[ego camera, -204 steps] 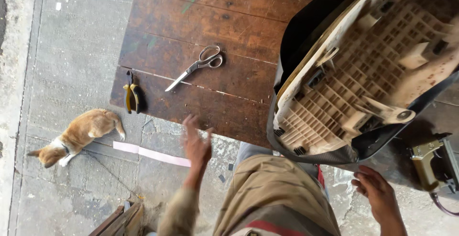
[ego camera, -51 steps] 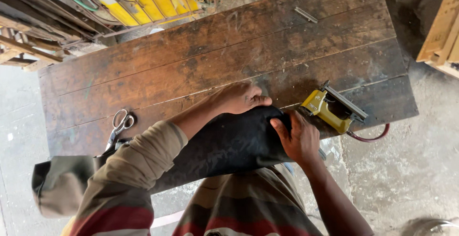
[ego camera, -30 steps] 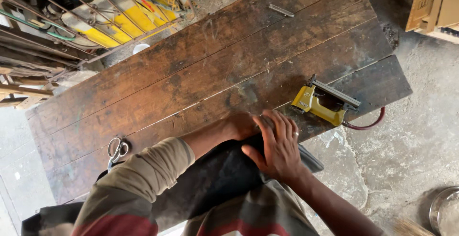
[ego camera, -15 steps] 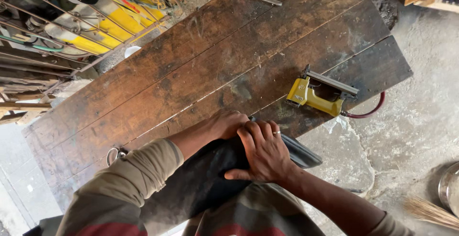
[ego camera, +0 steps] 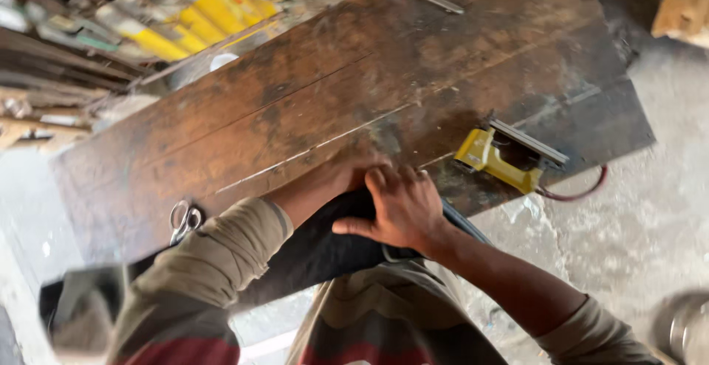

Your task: The person reupholsters a motorcycle seat by pulling black fabric over the seat base and securing it with a staple gun. The person repeatedly flips the seat, stretches the fabric, and staples the edges to the underside of the seat base.

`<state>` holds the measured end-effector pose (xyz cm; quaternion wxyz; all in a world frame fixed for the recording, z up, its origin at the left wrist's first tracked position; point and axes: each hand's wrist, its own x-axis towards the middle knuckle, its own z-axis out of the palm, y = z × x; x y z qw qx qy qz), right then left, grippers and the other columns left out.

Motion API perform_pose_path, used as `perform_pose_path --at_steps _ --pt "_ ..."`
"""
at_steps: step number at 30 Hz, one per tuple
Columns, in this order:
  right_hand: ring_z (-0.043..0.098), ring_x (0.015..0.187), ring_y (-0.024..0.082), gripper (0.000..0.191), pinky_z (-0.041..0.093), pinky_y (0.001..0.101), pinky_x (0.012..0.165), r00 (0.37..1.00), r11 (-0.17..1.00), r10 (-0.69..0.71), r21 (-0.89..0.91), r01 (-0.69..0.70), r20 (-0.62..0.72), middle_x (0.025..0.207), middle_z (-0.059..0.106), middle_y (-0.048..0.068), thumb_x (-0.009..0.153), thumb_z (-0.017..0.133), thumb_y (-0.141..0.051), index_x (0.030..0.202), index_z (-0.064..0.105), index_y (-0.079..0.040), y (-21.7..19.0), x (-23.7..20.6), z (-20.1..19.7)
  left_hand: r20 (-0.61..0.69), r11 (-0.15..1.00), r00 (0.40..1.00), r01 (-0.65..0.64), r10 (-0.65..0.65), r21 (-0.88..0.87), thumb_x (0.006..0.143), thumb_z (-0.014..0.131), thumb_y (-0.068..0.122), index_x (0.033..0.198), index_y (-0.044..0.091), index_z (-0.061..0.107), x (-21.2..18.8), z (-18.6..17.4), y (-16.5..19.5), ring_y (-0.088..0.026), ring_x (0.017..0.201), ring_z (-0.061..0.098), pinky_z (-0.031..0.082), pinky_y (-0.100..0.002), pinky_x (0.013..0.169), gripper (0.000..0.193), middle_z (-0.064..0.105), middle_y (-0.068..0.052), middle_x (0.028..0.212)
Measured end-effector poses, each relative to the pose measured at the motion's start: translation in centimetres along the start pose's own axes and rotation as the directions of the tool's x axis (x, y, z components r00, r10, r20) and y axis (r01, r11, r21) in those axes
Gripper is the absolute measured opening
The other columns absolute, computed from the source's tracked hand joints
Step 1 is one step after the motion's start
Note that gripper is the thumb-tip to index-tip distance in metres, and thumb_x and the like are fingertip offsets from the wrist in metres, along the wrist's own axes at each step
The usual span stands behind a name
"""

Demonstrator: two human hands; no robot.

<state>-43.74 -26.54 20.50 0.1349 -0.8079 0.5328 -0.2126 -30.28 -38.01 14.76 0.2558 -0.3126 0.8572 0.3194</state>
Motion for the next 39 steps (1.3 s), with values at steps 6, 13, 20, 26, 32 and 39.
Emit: perform_pose_path --at_steps 6,13,20,26,32,39 --pt "0.068 0.054 0.029 0.081 0.052 0.0453 0.04 0.989 0.998 -0.006 -0.062 0.015 0.15 0.07 0.068 0.013 0.083 0.05 -0.085 0.086 0.063 -0.006 -1.2 3.6 0.2 -0.716 0.945 0.635 0.308 -0.289 -0.108 0.097 0.063 0.029 0.118 0.004 0.063 -15.8 1.9 2.7 -0.037 0.105 0.062 0.049 -0.048 0.084 0.032 0.064 -0.017 0.116" --pt "0.068 0.054 0.029 0.075 0.052 0.0477 0.049 0.868 0.987 0.078 -0.163 0.003 0.49 0.057 0.065 0.012 0.095 0.037 -0.079 0.08 0.064 -0.01 -1.2 5.4 -0.1 -0.92 0.922 0.288 0.354 -0.267 -0.157 0.103 0.057 0.029 0.125 0.005 0.063 -17.6 5.5 6.5 -0.032 0.106 0.06 0.047 -0.048 0.093 0.033 0.061 -0.015 0.116" --pt "0.068 0.068 0.037 0.07 0.052 0.0512 0.064 0.821 0.988 -0.14 0.138 0.075 0.554 0.067 0.067 0.016 0.103 0.038 -0.066 0.079 0.071 -0.008 1.4 7.5 0.9 -0.822 0.893 0.407 0.375 -0.399 -0.248 0.104 0.056 0.042 0.108 0.01 0.068 -17.3 4.4 5.5 -0.031 0.097 0.063 0.046 -0.048 0.081 0.034 0.065 -0.013 0.104" --pt "0.07 0.071 0.037 0.054 0.051 0.0499 0.065 0.817 0.968 -0.155 0.249 0.015 0.555 0.074 0.069 0.018 0.104 0.046 -0.054 0.089 0.07 -0.008 1.5 8.1 1.2 -0.784 0.88 0.437 0.384 -0.44 -0.279 0.105 0.051 0.044 0.107 0.009 0.069 -16.6 4.3 4.9 -0.031 0.096 0.066 0.046 -0.05 0.083 0.039 0.071 -0.014 0.101" --pt "0.061 0.112 0.039 0.064 0.048 0.0589 0.093 0.965 0.974 -0.155 -0.131 0.185 0.211 0.126 0.059 0.021 0.101 0.05 -0.063 0.128 0.057 -0.005 -1.6 3.7 -0.2 -0.681 0.842 0.503 0.402 -0.532 -0.361 0.106 0.046 0.045 0.102 0.011 0.069 -16.6 3.7 4.6 -0.031 0.099 0.066 0.046 -0.05 0.086 0.041 0.072 -0.012 0.1" --pt "0.033 0.132 0.049 0.144 0.027 0.0663 0.11 0.933 0.952 -0.209 -0.156 0.263 0.294 0.14 0.032 0.028 0.056 0.058 -0.104 0.145 0.033 0.006 -2.3 0.1 0.9 -0.717 0.857 0.485 0.397 -0.501 -0.33 0.107 0.045 0.044 0.103 0.012 0.069 -16.1 4.2 4.3 -0.031 0.099 0.066 0.046 -0.05 0.085 0.04 0.072 -0.01 0.102"
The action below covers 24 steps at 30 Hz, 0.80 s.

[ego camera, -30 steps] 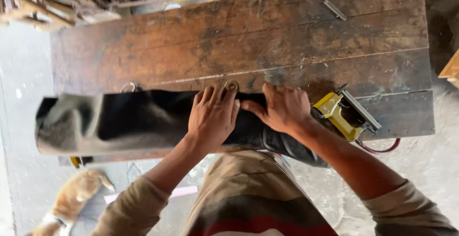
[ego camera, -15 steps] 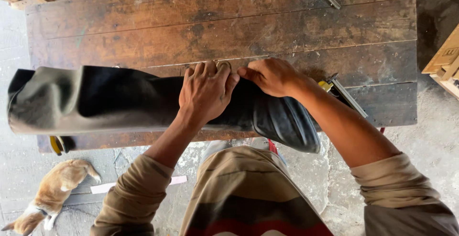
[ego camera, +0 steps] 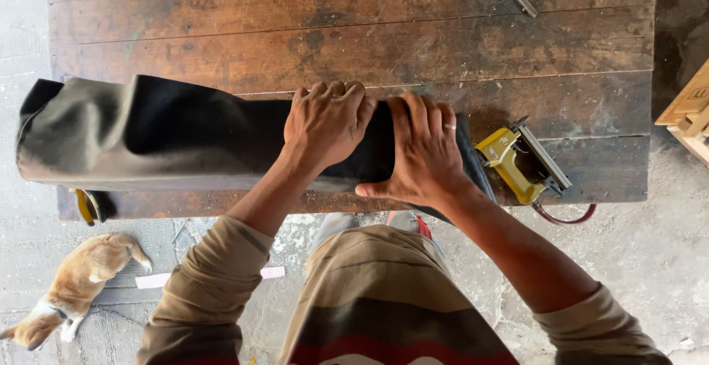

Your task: The person reupholsters a motorcycle seat by pulling black fabric over the seat base and securing it with a staple gun. The person repeatedly flips the seat, stretches the fabric, and staples the edges to the underside of the seat base.

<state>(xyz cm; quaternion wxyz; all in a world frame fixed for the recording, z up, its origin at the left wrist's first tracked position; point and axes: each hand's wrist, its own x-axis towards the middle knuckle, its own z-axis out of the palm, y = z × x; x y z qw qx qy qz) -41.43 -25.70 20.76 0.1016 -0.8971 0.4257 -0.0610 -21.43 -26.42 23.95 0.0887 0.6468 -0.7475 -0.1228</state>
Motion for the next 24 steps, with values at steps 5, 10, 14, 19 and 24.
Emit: perform_pose_path --at_steps 5,10,14,19,24 --pt "0.036 0.13 0.045 0.14 0.029 0.064 0.106 0.999 1.0 0.026 0.017 -0.027 0.027 0.139 0.034 0.026 0.055 0.06 -0.104 0.145 0.035 0.0 1.0 1.2 -0.4 -0.079 0.994 0.993 -0.082 0.087 0.067 0.105 0.047 0.036 0.122 0.012 0.065 0.4 0.8 0.6 -0.032 0.101 0.063 0.046 -0.051 0.082 0.035 0.064 -0.015 0.112" --pt "0.041 0.123 0.042 0.134 0.033 0.0586 0.106 1.0 1.0 0.001 0.015 -0.002 0.024 0.134 0.038 0.023 0.057 0.072 -0.091 0.144 0.036 0.004 1.7 2.7 -0.8 -0.262 0.97 0.95 -0.117 0.172 0.212 0.098 0.057 0.03 0.119 0.004 0.059 0.4 2.9 3.3 -0.032 0.117 0.055 0.043 -0.051 0.105 0.034 0.057 -0.016 0.121" --pt "0.042 0.12 0.043 0.136 0.033 0.0589 0.104 0.998 0.996 0.031 0.089 -0.026 -0.054 0.131 0.038 0.025 0.055 0.077 -0.089 0.143 0.034 0.005 2.0 3.2 -0.8 -0.296 0.978 0.941 -0.114 0.163 0.173 0.096 0.058 0.027 0.121 0.002 0.061 1.5 3.9 3.2 -0.029 0.114 0.052 0.04 -0.05 0.103 0.036 0.056 -0.014 0.121" --pt "0.042 0.121 0.042 0.139 0.034 0.0597 0.102 0.999 0.999 0.022 0.031 -0.021 -0.026 0.13 0.039 0.024 0.055 0.067 -0.101 0.141 0.038 0.005 2.1 3.7 -0.6 -0.208 0.965 0.961 -0.135 0.183 0.224 0.096 0.055 0.032 0.115 0.003 0.062 2.7 3.9 2.4 -0.026 0.112 0.05 0.042 -0.045 0.099 0.035 0.056 -0.011 0.115" --pt "0.046 0.118 0.04 0.14 0.039 0.0608 0.096 0.999 0.997 0.0 -0.071 0.002 0.032 0.127 0.044 0.023 0.054 0.053 -0.11 0.136 0.046 0.004 2.6 4.5 -0.7 -0.135 0.975 0.98 -0.123 0.149 0.184 0.097 0.054 0.033 0.11 0.005 0.063 3.4 3.7 2.2 -0.025 0.112 0.049 0.043 -0.043 0.094 0.032 0.058 -0.009 0.111"
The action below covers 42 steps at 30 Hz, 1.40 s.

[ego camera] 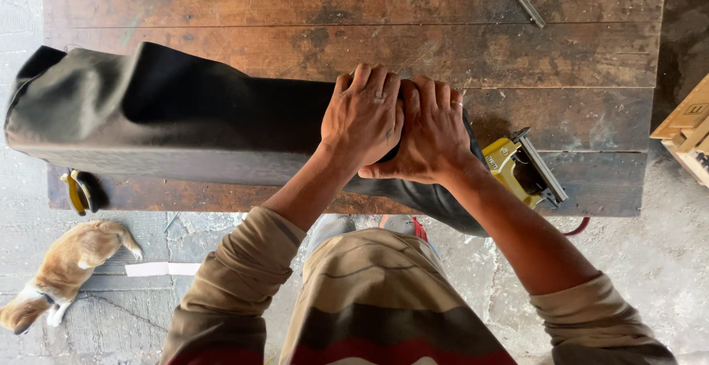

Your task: The person reupholsters a motorcycle seat by pulling black fabric over the seat base and securing it with a staple gun. The person repeatedly flips the seat, stretches the fabric, and staples the edges to the underside of the seat base.

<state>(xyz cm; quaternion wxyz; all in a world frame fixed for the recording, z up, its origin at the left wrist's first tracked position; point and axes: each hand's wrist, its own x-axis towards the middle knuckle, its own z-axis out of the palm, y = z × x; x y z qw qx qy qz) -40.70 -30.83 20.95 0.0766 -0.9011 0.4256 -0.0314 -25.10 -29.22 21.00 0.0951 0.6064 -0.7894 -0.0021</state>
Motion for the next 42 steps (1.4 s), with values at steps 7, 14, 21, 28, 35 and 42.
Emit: perform_pose_path --at_steps 7,14,21,28,35,42 --pt "0.051 0.11 0.04 0.146 0.045 0.0591 0.09 0.993 1.0 0.016 0.002 -0.016 0.116 0.119 0.05 0.023 0.046 0.049 -0.112 0.134 0.048 0.005 0.4 0.9 -0.1 0.043 0.998 0.999 0.033 -0.031 -0.048 0.096 0.055 0.032 0.105 0.007 0.065 0.3 0.4 -0.4 -0.025 0.106 0.05 0.044 -0.044 0.087 0.029 0.061 -0.007 0.104" --pt "0.065 0.094 0.035 0.136 0.059 0.0454 0.069 0.991 0.999 -0.013 0.053 0.006 0.136 0.1 0.058 0.02 0.044 0.049 -0.111 0.117 0.056 0.004 1.4 1.6 0.2 0.087 0.999 0.996 0.034 -0.032 -0.021 0.098 0.052 0.03 0.103 0.005 0.067 0.8 0.6 -0.4 -0.024 0.101 0.054 0.045 -0.045 0.084 0.03 0.065 -0.009 0.098" --pt "0.07 0.07 0.026 0.121 0.061 0.0406 0.066 0.975 0.972 0.035 0.221 -0.085 0.219 0.082 0.067 0.007 0.035 0.062 -0.104 0.105 0.062 -0.005 2.0 2.4 0.3 0.264 0.991 0.961 0.11 -0.088 -0.072 0.1 0.049 0.034 0.105 0.004 0.067 1.1 0.5 -0.4 -0.026 0.096 0.062 0.046 -0.046 0.082 0.036 0.069 -0.012 0.097" --pt "0.074 0.081 0.028 0.113 0.063 0.037 0.082 0.899 0.979 -0.015 0.19 -0.077 0.438 0.093 0.075 0.01 0.044 0.074 -0.091 0.117 0.064 -0.006 3.3 3.8 0.4 0.254 0.979 0.959 0.164 -0.129 -0.122 0.102 0.047 0.037 0.102 0.006 0.069 1.1 0.0 -0.4 -0.027 0.095 0.065 0.047 -0.047 0.084 0.039 0.071 -0.012 0.096" --pt "0.059 0.122 0.029 0.083 0.051 0.0471 0.097 0.904 0.612 0.21 0.671 -0.419 0.373 0.135 0.06 0.016 0.084 0.06 -0.07 0.139 0.055 -0.007 8.8 -3.2 -1.9 0.122 0.972 0.982 0.164 -0.144 -0.17 0.106 0.044 0.041 0.096 0.009 0.073 0.6 -0.4 0.2 -0.029 0.094 0.068 0.048 -0.047 0.085 0.045 0.073 -0.013 0.094" --pt "0.063 0.12 0.036 0.057 0.055 0.0471 0.101 0.935 0.924 0.254 0.348 -0.16 -0.245 0.139 0.056 0.02 0.108 0.054 -0.048 0.146 0.05 -0.005 5.3 -7.5 1.8 0.107 0.98 0.988 0.129 -0.113 -0.151 0.107 0.043 0.04 0.099 0.008 0.074 0.5 -0.4 0.3 -0.029 0.091 0.068 0.048 -0.047 0.082 0.045 0.073 -0.012 0.09"
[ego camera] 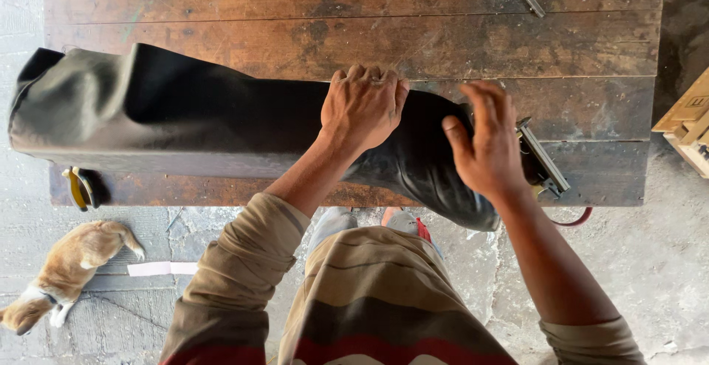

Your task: The person reupholsters a motorcycle seat by pulling black fabric over the seat base and securing it with a staple gun. The person repeatedly flips the seat, stretches the fabric, and staples the edges to the underside of the seat base.

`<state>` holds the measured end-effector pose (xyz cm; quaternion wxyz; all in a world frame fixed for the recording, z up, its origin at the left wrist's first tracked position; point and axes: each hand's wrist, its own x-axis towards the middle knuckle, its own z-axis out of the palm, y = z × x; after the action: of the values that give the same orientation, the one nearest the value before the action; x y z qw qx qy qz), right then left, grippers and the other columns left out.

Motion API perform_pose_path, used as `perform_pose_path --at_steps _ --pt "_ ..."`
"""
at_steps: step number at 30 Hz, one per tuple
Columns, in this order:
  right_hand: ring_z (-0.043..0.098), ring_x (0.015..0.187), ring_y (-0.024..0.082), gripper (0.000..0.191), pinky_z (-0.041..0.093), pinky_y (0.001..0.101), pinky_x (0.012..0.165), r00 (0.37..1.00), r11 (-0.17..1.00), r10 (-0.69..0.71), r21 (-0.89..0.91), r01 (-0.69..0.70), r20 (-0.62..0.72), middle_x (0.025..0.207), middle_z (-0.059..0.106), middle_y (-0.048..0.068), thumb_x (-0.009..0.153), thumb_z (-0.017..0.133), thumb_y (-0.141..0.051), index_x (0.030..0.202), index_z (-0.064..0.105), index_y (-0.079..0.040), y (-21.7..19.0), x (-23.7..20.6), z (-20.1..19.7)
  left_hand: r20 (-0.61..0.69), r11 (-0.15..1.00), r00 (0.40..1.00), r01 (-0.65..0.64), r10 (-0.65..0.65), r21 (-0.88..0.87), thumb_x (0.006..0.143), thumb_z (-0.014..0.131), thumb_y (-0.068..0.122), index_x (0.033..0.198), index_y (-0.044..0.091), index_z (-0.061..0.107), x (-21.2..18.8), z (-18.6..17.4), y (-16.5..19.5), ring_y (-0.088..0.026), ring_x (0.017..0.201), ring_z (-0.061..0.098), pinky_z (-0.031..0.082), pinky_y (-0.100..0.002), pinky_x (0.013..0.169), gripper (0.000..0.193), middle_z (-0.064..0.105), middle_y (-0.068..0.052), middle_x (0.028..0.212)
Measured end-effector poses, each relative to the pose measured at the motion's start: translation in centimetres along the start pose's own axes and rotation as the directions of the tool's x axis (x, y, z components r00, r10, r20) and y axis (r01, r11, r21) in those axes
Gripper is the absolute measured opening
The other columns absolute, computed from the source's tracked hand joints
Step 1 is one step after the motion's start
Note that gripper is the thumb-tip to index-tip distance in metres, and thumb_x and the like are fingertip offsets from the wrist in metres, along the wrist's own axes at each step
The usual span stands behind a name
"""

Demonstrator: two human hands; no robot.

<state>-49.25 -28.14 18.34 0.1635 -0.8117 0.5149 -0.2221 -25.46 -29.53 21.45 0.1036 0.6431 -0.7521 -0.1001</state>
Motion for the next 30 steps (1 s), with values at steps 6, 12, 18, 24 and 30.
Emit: perform_pose_path --at_steps 6,12,18,24,30 --pt "0.065 0.101 0.032 0.049 0.055 0.0451 0.078 0.977 0.97 0.195 -0.133 -0.206 -0.092 0.115 0.061 0.017 0.106 0.066 -0.046 0.123 0.056 -0.002 -1.4 -1.4 0.8 -0.069 1.0 0.998 -0.012 0.012 0.009 0.106 0.045 0.041 0.1 0.008 0.074 -0.3 0.2 0.1 -0.029 0.091 0.068 0.049 -0.046 0.082 0.044 0.073 -0.012 0.091" --pt "0.066 0.075 0.034 0.048 0.05 0.0459 0.063 0.93 0.937 0.321 -0.083 -0.339 -0.178 0.085 0.067 0.012 0.106 0.065 -0.051 0.09 0.063 -0.006 -2.5 -2.7 0.6 -0.098 1.0 0.995 -0.021 0.02 -0.003 0.105 0.047 0.039 0.098 0.01 0.074 -0.4 0.0 0.1 -0.029 0.09 0.067 0.048 -0.047 0.081 0.041 0.073 -0.011 0.09" --pt "0.057 0.049 0.031 0.064 0.043 0.0465 0.047 0.881 0.888 0.457 -0.002 -0.46 0.123 0.058 0.056 0.014 0.108 0.042 -0.057 0.077 0.064 -0.006 -0.5 -1.6 0.9 -0.059 0.999 0.998 -0.021 0.023 0.029 0.105 0.047 0.04 0.1 0.01 0.074 -0.4 -0.1 0.2 -0.029 0.09 0.067 0.047 -0.047 0.08 0.041 0.073 -0.01 0.092" --pt "0.045 0.052 0.021 0.076 0.037 0.0421 0.048 0.961 0.93 0.223 0.261 -0.259 0.161 0.057 0.046 0.008 0.112 0.036 -0.069 0.075 0.053 -0.005 5.4 -2.7 3.1 -0.07 0.998 0.996 -0.052 0.053 0.024 0.106 0.046 0.04 0.101 0.009 0.074 -0.5 0.2 0.1 -0.029 0.089 0.067 0.049 -0.049 0.08 0.042 0.073 -0.011 0.091" --pt "0.037 0.044 0.02 0.086 0.03 0.0428 0.045 0.774 0.781 0.409 0.254 -0.571 0.484 0.052 0.037 0.01 0.11 0.035 -0.073 0.063 0.039 -0.001 8.5 -1.1 3.6 -0.063 0.999 0.997 -0.038 0.04 0.034 0.107 0.046 0.041 0.103 0.009 0.074 -0.4 0.3 0.0 -0.029 0.088 0.068 0.05 -0.047 0.078 0.043 0.073 -0.012 0.091"
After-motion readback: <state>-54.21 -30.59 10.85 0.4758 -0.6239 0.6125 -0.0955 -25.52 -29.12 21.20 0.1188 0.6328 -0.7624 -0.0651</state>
